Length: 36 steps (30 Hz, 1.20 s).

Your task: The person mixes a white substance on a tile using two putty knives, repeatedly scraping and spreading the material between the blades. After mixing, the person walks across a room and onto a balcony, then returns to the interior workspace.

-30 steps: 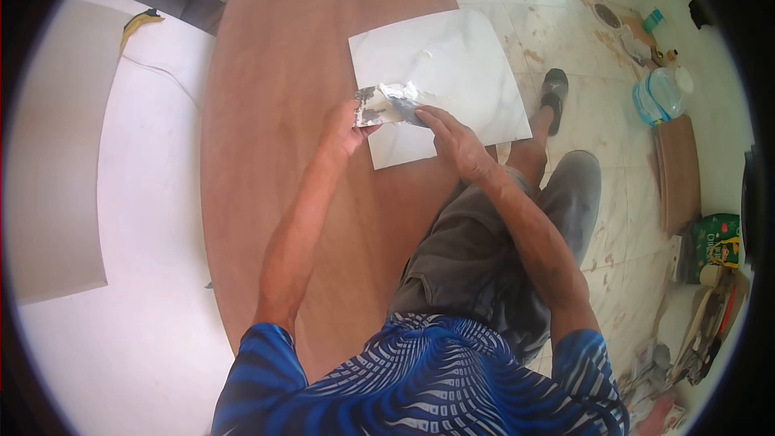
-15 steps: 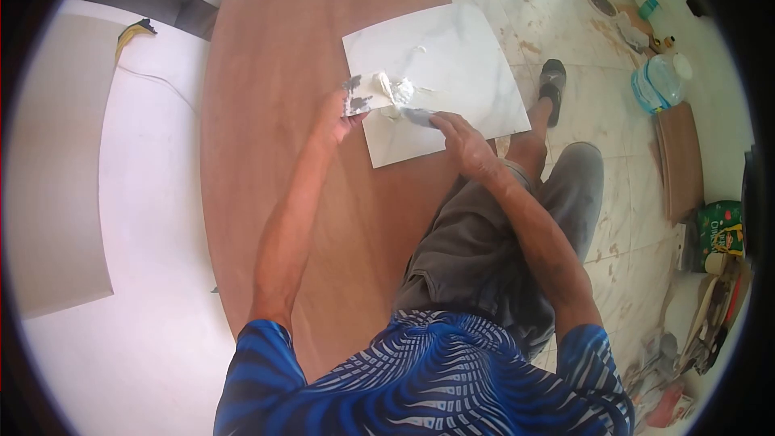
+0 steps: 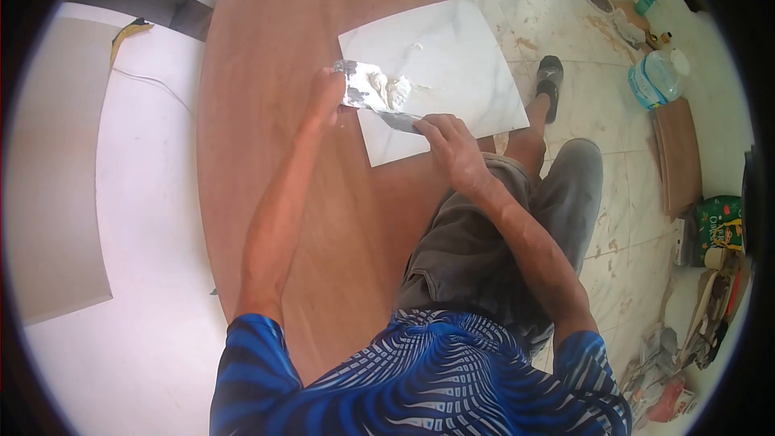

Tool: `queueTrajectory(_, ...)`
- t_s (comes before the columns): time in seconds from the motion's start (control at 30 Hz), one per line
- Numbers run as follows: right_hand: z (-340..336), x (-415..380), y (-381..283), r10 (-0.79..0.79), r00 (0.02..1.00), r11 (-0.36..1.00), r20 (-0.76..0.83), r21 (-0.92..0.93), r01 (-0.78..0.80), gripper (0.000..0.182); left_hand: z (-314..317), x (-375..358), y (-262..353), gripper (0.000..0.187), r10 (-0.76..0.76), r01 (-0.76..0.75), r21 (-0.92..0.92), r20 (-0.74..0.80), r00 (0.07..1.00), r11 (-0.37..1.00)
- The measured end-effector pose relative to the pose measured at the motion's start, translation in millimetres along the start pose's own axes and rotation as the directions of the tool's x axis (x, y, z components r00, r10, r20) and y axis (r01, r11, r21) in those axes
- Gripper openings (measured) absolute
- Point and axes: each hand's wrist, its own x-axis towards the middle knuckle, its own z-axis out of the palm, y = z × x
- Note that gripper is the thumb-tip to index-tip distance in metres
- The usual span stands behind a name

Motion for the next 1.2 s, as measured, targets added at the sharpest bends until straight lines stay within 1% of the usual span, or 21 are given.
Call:
queueTrajectory(0.03,0,0,0,0.001,1.000,1.000,0.000,-0.008,-0.001,0.041,-1,2,0,0.028,-0.029,0.028,0.035,0.018,0.999,0.999)
queueTrajectory(0.23,8,5,3,-0.015,1.000,1.000,0.008,-0.002,0.015,0.038,0,3,1,0.028,-0.041,0.039,0.082,0.030,0.999,0.996)
queueTrajectory(0.27,11,4,5,-0.014,1.000,1.000,0.007,-0.006,0.014,0.037,2,3,0,0.027,-0.029,0.028,0.073,0.021,0.999,0.997)
queueTrajectory(0.33,21,3,12,0.015,1.000,0.999,0.023,0.031,-0.016,0.040,3,5,-3,0.025,-0.005,0.005,0.057,0.003,1.000,0.998)
queueTrajectory(0.47,36,6,23,0.049,0.998,0.998,0.040,0.038,-0.051,0.042,0,12,-12,0.022,0.023,-0.024,0.035,0.045,0.999,0.999)
queueTrajectory(0.57,48,10,30,0.039,0.999,0.999,0.016,0.016,-0.039,0.024,-4,14,-20,0.021,0.024,-0.025,0.018,0.060,0.998,1.000)
queueTrajectory(0.67,56,11,37,0.075,0.995,0.997,0.058,-0.017,-0.075,0.022,1,-3,-8,0.021,0.003,-0.006,0.046,0.049,0.999,0.999)
queueTrajectory(0.73,62,14,45,0.078,0.997,0.996,0.015,-0.045,-0.077,0.021,2,-9,-5,0.021,0.003,-0.005,0.059,0.039,0.999,0.998)
queueTrajectory(0.77,66,16,50,0.079,0.997,0.995,-0.006,-0.058,-0.079,0.021,-2,-6,-9,0.022,0.017,-0.021,0.055,0.067,0.998,0.998)
queueTrajectory(0.83,66,22,53,0.123,0.992,0.990,-0.005,-0.076,-0.123,0.022,-11,1,-22,0.024,0.047,-0.053,0.042,0.124,0.991,0.998)
queueTrajectory(0.93,64,29,60,0.180,0.983,0.977,0.033,-0.118,-0.175,0.022,-15,-1,-37,0.029,0.024,-0.021,0.039,-0.078,0.997,0.999)
queueTrajectory(0.97,64,32,61,0.198,0.979,0.973,0.053,-0.131,-0.189,0.023,-19,-2,-38,0.031,0.009,-0.005,0.054,-0.075,0.997,0.999)
queueTrajectory(1.03,62,39,62,0.292,0.950,0.952,0.107,-0.124,-0.278,0.021,-28,-6,-41,0.035,-0.024,0.031,0.086,-0.074,0.997,0.996)
queueTrajectory(1.07,60,42,62,0.337,0.932,0.939,0.134,-0.124,-0.322,0.020,-30,-8,-43,0.035,-0.017,0.023,0.061,-0.087,0.996,0.998)
queueTrajectory(1.13,57,47,65,0.396,0.913,0.918,0.102,-0.076,-0.390,0.016,-31,-11,-46,0.034,-0.003,0.004,0.007,-0.112,0.994,1.000)
queueTrajectory(1.17,55,49,66,0.424,0.901,0.906,0.088,-0.051,-0.421,0.015,-33,-13,-50,0.034,0.033,-0.036,-0.025,-0.108,0.994,0.999)
queueTrajectory(1.2,45,56,62,0.540,0.825,0.836,0.169,0.009,-0.549,0.015,-38,-14,-57,0.034,0.069,-0.076,-0.058,-0.106,0.992,0.995)
